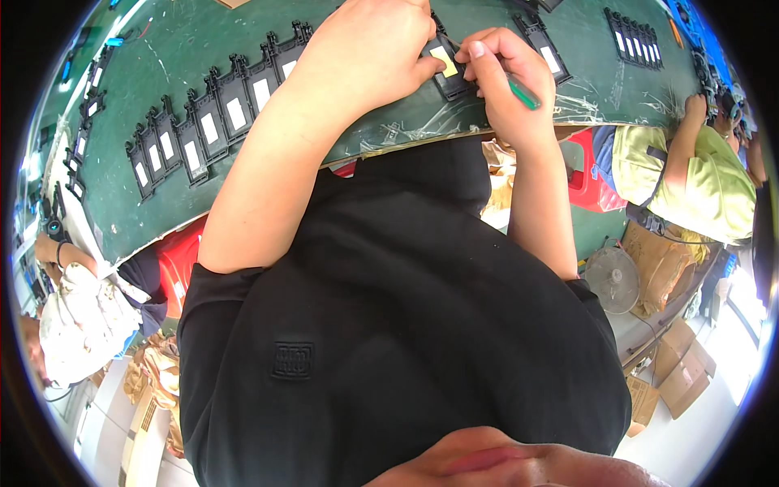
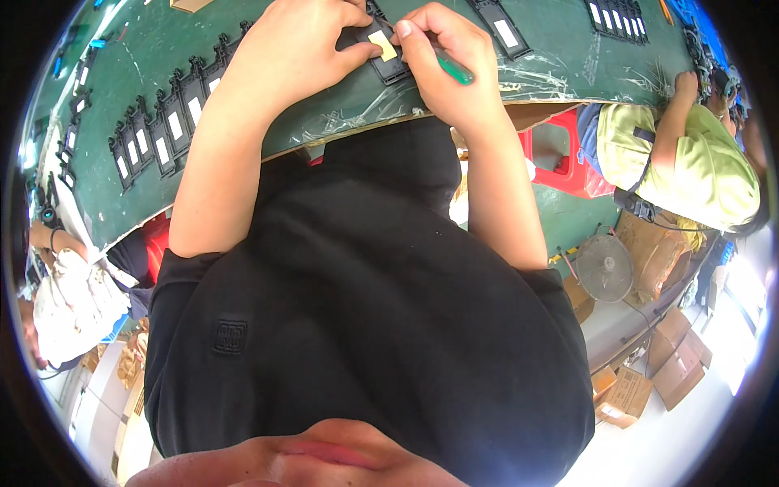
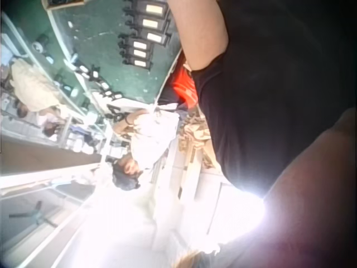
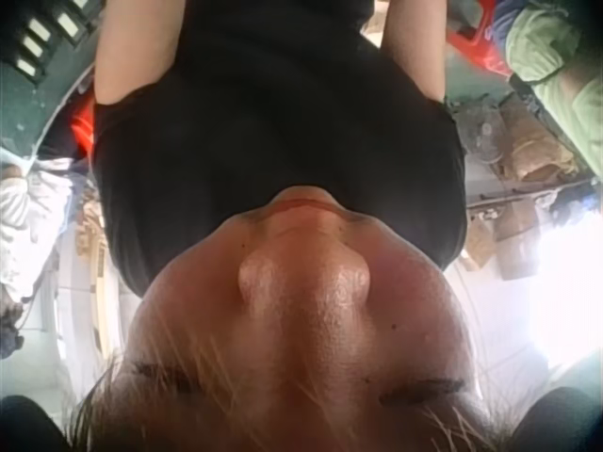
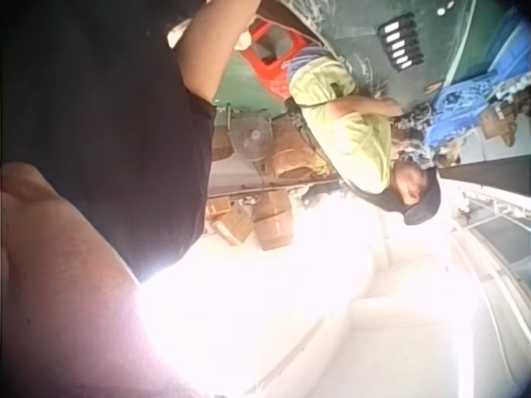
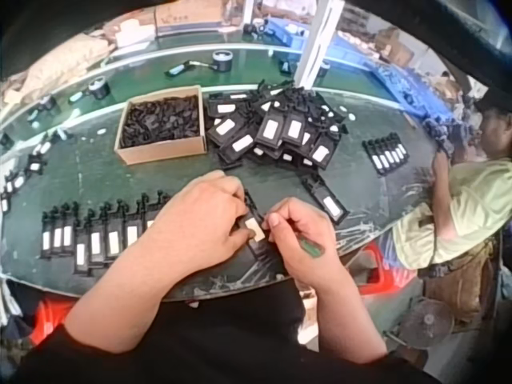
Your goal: The recorder is assembling small electronic components into plastic housings on a factory assembly line.
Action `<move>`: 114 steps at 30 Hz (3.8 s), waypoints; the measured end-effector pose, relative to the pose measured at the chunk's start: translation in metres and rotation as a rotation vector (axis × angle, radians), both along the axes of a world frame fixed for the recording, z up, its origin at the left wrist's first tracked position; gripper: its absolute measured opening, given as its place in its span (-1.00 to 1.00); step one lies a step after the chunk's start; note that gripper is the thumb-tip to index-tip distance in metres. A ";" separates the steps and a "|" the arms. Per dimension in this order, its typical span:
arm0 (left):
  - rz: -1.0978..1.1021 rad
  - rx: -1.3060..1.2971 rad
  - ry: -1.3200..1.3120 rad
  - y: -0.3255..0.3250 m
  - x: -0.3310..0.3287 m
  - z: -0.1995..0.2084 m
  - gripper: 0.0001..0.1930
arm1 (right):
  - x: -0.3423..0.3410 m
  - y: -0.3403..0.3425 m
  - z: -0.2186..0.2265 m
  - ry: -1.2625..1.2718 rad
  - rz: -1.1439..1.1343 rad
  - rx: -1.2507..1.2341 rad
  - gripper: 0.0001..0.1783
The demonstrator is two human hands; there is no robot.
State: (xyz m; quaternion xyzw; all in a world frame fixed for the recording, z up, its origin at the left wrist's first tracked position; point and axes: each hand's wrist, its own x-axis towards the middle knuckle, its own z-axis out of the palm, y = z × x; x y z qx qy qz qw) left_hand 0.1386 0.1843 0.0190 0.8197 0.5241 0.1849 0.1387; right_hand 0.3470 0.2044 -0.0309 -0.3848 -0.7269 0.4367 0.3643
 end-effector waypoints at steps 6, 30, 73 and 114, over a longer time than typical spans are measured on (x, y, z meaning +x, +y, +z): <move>0.001 0.007 -0.006 -0.001 0.001 0.001 -0.76 | 0.001 0.001 -0.001 0.034 -0.001 0.018 -0.84; 0.003 0.013 0.025 -0.003 0.003 0.004 -0.78 | -0.009 0.005 0.012 -0.093 -0.045 0.026 -0.81; 0.042 -0.118 -0.183 -0.003 0.000 0.012 -0.51 | 0.024 0.033 -0.006 0.233 0.246 -0.140 -0.67; 0.117 0.102 -0.150 -0.016 -0.062 0.014 -0.62 | 0.029 0.002 0.032 -0.025 0.069 -0.168 -0.74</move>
